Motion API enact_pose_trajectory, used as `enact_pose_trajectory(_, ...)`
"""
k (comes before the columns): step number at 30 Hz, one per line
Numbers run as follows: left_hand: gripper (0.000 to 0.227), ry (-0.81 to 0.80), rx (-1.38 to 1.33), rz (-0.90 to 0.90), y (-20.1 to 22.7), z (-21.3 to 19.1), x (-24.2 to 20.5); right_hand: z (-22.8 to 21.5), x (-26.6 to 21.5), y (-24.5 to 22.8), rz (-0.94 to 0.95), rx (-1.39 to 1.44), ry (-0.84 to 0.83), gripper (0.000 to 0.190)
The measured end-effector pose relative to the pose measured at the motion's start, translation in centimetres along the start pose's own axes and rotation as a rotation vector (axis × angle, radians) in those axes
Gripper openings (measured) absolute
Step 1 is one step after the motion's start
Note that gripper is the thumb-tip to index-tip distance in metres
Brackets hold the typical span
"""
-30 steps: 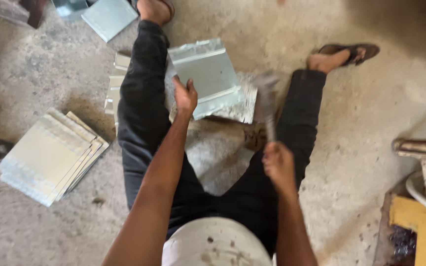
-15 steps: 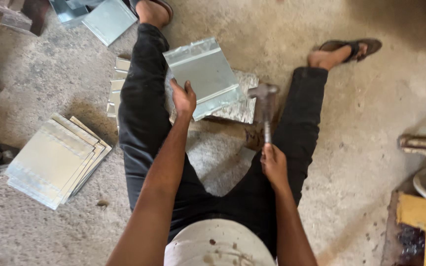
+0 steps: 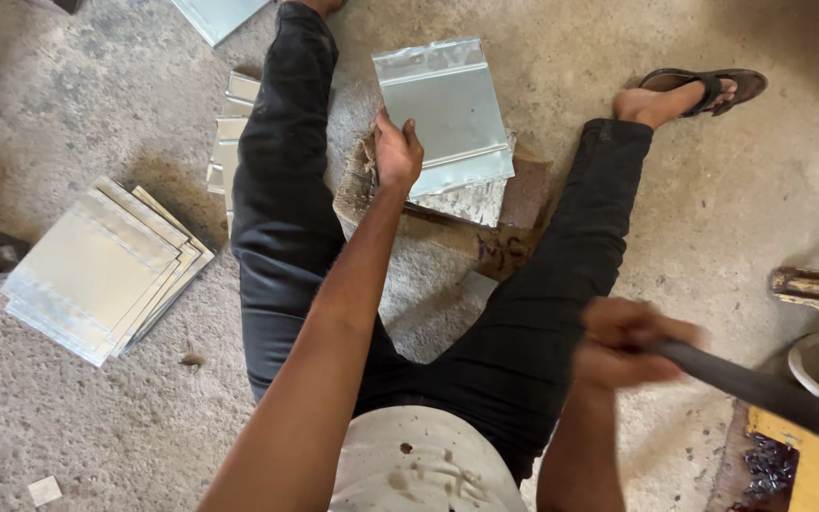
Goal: The person sits on the floor and repeatedly hammers a rectangular metal sheet placed on a wooden block. They adjust the sheet's position and orientation multiple times while striking it with a hammer.
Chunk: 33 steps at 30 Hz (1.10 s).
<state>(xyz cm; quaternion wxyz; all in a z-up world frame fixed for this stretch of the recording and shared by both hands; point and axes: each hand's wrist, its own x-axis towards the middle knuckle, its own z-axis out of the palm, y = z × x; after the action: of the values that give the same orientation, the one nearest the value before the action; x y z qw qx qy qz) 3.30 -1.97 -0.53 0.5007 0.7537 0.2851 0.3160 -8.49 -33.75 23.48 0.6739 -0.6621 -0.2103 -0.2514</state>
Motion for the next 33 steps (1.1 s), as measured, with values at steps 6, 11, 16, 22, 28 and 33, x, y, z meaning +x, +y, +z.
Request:
enact_pose_trajectory(6,0.035,-0.021,0.011,-0.055,-0.8,0.4,0.2,1.1,-8.0,7.9,0.432,-0.530,-0.566,0.042)
enact_pose_trajectory(11,0.044,-0.056,0.021,-0.145,-1.0,0.1,-0.7,0.3,-2.2,-0.2,0.847,-0.192,-0.404,0.042)
enact_pose_trajectory(16,0.050,-0.032,0.094,-0.099,-1.4,0.6,0.1,-0.4,-0.4,-2.1,0.423,0.232,-0.174,0.049)
enact_pose_trajectory(22,0.047,-0.063,0.072,-0.133,-1.4,0.6,0.2,1.3,-8.3,7.8,-0.027,-0.346,-0.521,0.052)
enact_pose_trajectory(28,0.060,-0.013,0.033,-0.121,-1.8,1.7,-0.1,1.2,-5.7,3.9,0.964,-0.097,-0.384,0.040)
enact_pose_trajectory(33,0.069,-0.134,0.092,-0.194,-0.4,1.0,0.8,0.5,-0.5,-1.2,0.501,0.087,-0.222,0.064)
